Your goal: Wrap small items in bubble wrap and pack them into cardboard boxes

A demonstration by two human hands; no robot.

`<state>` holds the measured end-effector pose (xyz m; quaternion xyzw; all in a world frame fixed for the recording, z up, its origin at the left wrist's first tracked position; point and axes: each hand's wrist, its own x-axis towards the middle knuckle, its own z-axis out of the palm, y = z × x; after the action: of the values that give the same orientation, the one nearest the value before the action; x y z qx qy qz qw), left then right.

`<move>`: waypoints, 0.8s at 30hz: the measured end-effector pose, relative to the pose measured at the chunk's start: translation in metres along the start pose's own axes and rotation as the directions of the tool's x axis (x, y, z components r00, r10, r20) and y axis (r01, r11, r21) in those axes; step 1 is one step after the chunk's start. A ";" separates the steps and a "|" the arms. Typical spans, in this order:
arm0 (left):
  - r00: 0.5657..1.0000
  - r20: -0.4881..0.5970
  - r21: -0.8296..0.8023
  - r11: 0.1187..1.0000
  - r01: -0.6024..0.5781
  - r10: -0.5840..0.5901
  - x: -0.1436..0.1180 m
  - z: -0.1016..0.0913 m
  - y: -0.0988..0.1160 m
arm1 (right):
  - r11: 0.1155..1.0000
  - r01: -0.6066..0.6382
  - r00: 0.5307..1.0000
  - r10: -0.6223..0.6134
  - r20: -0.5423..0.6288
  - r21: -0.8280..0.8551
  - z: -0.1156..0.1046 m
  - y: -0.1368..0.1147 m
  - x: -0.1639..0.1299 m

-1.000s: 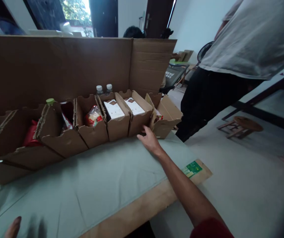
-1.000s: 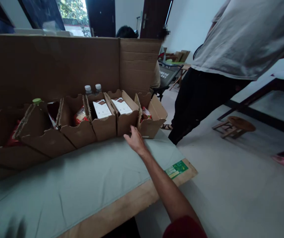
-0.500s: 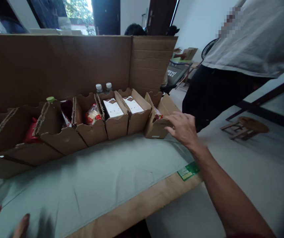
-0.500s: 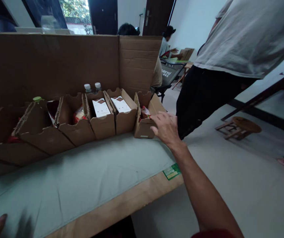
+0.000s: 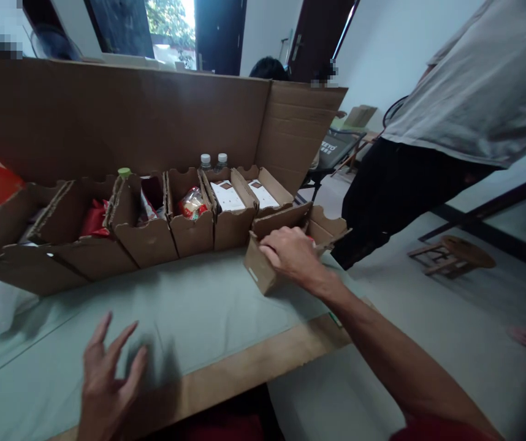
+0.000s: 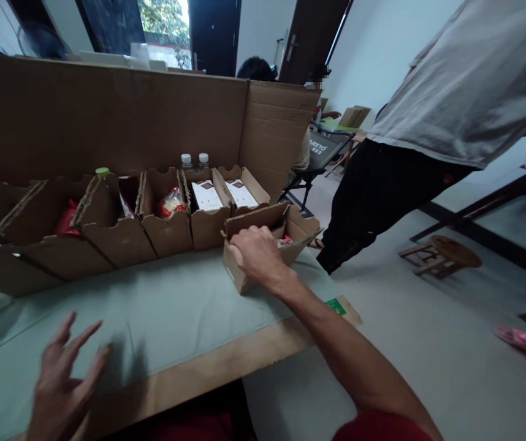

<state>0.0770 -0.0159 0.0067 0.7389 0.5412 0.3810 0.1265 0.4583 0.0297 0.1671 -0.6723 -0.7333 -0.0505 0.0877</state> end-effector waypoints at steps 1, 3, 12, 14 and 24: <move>0.996 -0.016 -0.027 0.996 -0.083 0.083 0.006 0.011 0.016 | 0.993 0.016 0.996 -0.005 -0.094 0.114 -0.001 -0.010 0.001; 0.979 -0.016 -0.093 0.975 -0.202 0.202 0.016 0.032 0.045 | 0.935 0.108 0.938 0.017 -0.347 0.338 -0.008 -0.014 -0.005; 0.928 0.258 -0.478 0.870 -0.119 0.268 0.062 0.122 0.107 | 0.278 -0.045 0.426 0.874 -0.233 0.960 0.053 0.142 -0.068; 0.914 0.319 -0.518 0.854 -0.053 0.251 0.075 0.154 0.118 | 0.108 -0.118 0.517 0.855 -0.032 0.987 0.089 0.154 -0.067; 0.913 0.341 -0.562 0.827 0.006 0.225 0.130 0.209 0.128 | 0.003 -0.073 0.584 0.810 0.040 0.997 0.149 0.134 -0.057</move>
<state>0.3297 0.0987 -0.0026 0.7620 0.3274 0.3714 0.4174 0.5872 0.0152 0.0040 -0.6146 -0.2443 0.2488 0.7076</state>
